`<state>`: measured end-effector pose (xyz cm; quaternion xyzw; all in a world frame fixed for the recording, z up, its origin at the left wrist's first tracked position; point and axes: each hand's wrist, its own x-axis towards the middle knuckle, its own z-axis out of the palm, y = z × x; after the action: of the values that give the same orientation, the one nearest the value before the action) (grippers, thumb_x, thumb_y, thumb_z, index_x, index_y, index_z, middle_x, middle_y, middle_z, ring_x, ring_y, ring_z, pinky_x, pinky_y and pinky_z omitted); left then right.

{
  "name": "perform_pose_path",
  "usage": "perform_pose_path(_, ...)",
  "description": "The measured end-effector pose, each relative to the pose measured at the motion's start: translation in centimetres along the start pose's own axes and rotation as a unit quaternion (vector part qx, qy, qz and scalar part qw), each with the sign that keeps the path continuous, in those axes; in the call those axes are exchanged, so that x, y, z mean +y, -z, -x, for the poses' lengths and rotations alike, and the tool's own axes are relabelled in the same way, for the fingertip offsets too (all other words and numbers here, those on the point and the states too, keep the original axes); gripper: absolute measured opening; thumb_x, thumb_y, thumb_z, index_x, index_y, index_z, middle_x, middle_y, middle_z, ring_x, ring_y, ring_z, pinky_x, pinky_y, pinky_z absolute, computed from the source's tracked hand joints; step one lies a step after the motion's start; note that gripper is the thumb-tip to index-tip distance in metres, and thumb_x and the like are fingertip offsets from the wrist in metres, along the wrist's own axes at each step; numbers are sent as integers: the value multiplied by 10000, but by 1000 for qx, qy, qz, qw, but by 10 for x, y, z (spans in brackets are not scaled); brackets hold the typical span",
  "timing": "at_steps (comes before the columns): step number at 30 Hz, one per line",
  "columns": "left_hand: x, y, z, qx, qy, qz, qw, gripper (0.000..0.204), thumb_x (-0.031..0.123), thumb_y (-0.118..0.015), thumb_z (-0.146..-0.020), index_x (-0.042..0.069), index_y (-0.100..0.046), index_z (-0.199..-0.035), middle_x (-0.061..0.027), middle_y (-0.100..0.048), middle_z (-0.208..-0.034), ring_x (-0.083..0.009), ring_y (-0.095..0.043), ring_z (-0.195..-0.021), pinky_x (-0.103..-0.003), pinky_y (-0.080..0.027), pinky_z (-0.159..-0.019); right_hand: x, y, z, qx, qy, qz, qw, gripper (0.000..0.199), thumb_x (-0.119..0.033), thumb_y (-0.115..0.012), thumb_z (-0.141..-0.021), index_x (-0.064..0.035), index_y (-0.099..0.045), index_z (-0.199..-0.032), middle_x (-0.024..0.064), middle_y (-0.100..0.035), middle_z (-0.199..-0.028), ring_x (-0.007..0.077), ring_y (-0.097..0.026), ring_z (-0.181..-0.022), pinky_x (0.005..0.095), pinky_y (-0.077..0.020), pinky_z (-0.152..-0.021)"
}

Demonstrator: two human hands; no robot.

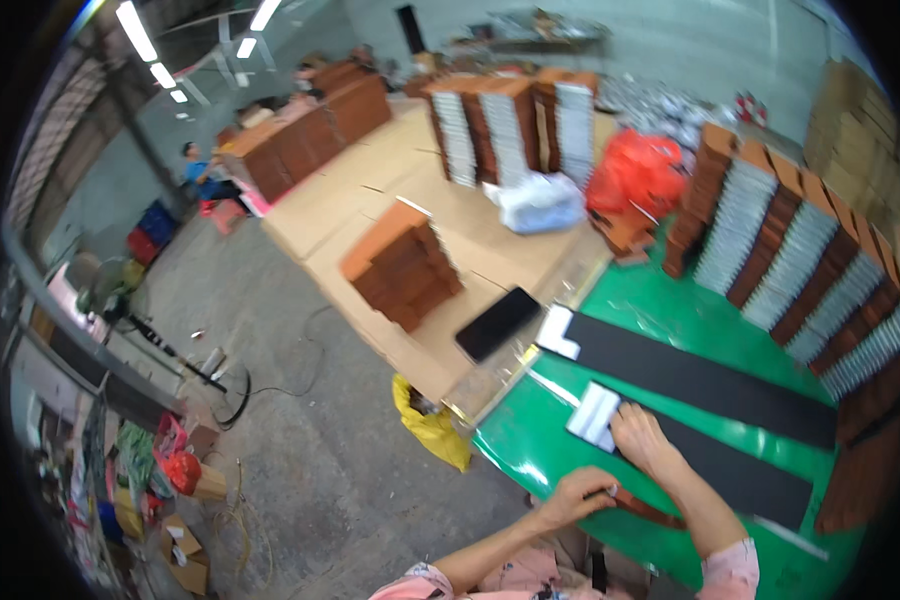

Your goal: The person fastens a waist strap buckle, arranges stacks of wooden blocks on the table, and peels adhesive pads from long strips to stick them onto the wooden blocks by hand.

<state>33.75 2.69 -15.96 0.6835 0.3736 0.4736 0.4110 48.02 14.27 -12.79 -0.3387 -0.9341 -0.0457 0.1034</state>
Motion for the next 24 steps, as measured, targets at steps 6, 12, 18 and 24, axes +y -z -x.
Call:
perform_pose_path(6,9,13,-4,34,28,-49,998,300,26,-717,-660,28,-624,-945,-101,-618,-907,-228,-584,-825,-298,-461,-698,15,12,-18,6,-60,-239,969,120,-88,-653,-717,7,-598,-764,176,-579,-809,353,-593,-767,417,-500,-681)
perform_pose_path(12,7,2,-7,26,19,-36,999,334,15,-737,-652,19,-616,-963,-106,-621,-916,-220,-584,-810,-295,-464,-686,7,9,-8,-6,-128,-195,972,232,-130,-724,-673,-6,-597,-823,141,-582,-830,317,-602,-753,384,-508,-648)
perform_pose_path(18,12,1,1,29,10,-50,998,347,17,-744,-637,23,-618,-961,-112,-625,-909,-236,-587,-817,-295,-464,-684,-9,14,-4,15,-34,-31,999,102,-24,-600,-649,19,-572,-738,155,-568,-755,237,-609,-688,305,-535,-577)
perform_pose_path(24,10,1,-3,25,-4,-46,999,347,16,-746,-627,23,-618,-950,-108,-624,-899,-233,-585,-799,-301,-463,-673,-6,4,-3,34,6,11,999,66,-20,-591,-627,-15,-590,-693,117,-573,-714,206,-605,-682,284,-524,-560)
